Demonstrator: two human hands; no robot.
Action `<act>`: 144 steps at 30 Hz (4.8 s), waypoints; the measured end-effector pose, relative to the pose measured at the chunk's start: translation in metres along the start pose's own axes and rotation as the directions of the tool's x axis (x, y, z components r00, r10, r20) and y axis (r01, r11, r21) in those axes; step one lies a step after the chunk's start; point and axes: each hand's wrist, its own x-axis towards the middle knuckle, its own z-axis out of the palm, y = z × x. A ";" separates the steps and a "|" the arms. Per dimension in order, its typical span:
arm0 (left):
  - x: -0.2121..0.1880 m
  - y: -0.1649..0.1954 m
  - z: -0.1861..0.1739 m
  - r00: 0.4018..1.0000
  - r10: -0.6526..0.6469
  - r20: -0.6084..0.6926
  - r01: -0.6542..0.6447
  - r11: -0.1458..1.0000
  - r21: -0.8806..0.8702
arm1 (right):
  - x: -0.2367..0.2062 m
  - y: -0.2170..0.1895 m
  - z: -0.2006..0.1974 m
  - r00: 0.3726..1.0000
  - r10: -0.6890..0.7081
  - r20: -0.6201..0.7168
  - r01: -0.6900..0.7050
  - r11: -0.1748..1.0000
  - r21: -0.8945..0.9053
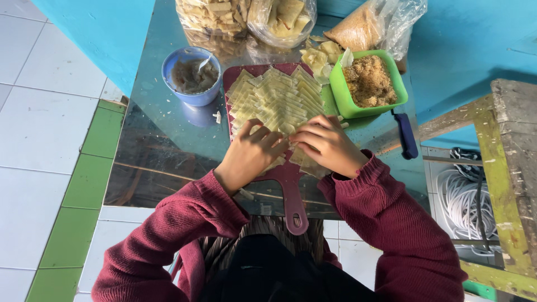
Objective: The person assembles a layered snack on a paddle-shaped board, arranging thin wafer sheets in an overlapping woven pattern. They press the sheets flat by hand, spoon brown filling from a green container onto the layers, and fold and press the edges to seal the stack.
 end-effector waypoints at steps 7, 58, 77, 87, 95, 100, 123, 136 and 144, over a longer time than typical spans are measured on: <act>-0.002 0.002 0.005 0.989 -0.143 0.024 0.144 0.987 -0.067 | 0.007 -0.008 0.002 1.000 -0.010 -0.020 0.010 0.999 0.034; 0.003 0.005 0.010 0.950 -0.304 -0.065 0.287 0.939 -0.191 | 0.016 -0.019 0.014 0.993 0.026 -0.119 -0.047 0.983 -0.178; 0.005 0.009 0.007 0.964 -0.264 -0.027 0.262 0.964 -0.044 | 0.019 -0.014 0.015 0.989 0.025 -0.145 -0.065 0.957 -0.283; -0.006 0.013 -0.012 0.969 -0.244 -0.041 0.245 0.969 0.017 | 0.019 -0.015 0.019 0.995 -0.030 -0.099 -0.008 0.931 -0.365; -0.009 0.015 -0.014 0.961 -0.273 -0.030 0.272 0.962 -0.038 | 0.020 -0.012 -0.023 0.924 0.247 -0.291 -0.256 0.967 0.006; -0.014 0.010 -0.009 0.962 -0.268 -0.047 0.268 0.963 0.006 | -0.011 0.002 -0.065 0.944 0.235 -0.232 -0.266 0.958 -0.109; -0.012 0.009 -0.008 0.895 -0.445 -0.031 0.445 0.895 0.010 | -0.012 0.112 -0.060 0.864 0.502 -0.038 -0.494 0.830 -0.258; -0.009 0.014 -0.007 0.879 -0.476 -0.003 0.476 0.879 0.013 | 0.046 0.005 -0.026 0.972 0.205 -0.119 -0.204 0.979 0.019; -0.002 0.018 0.000 0.860 -0.510 -0.015 0.509 0.860 -0.046 | 0.037 -0.014 0.022 0.988 0.139 -0.072 -0.133 0.987 0.085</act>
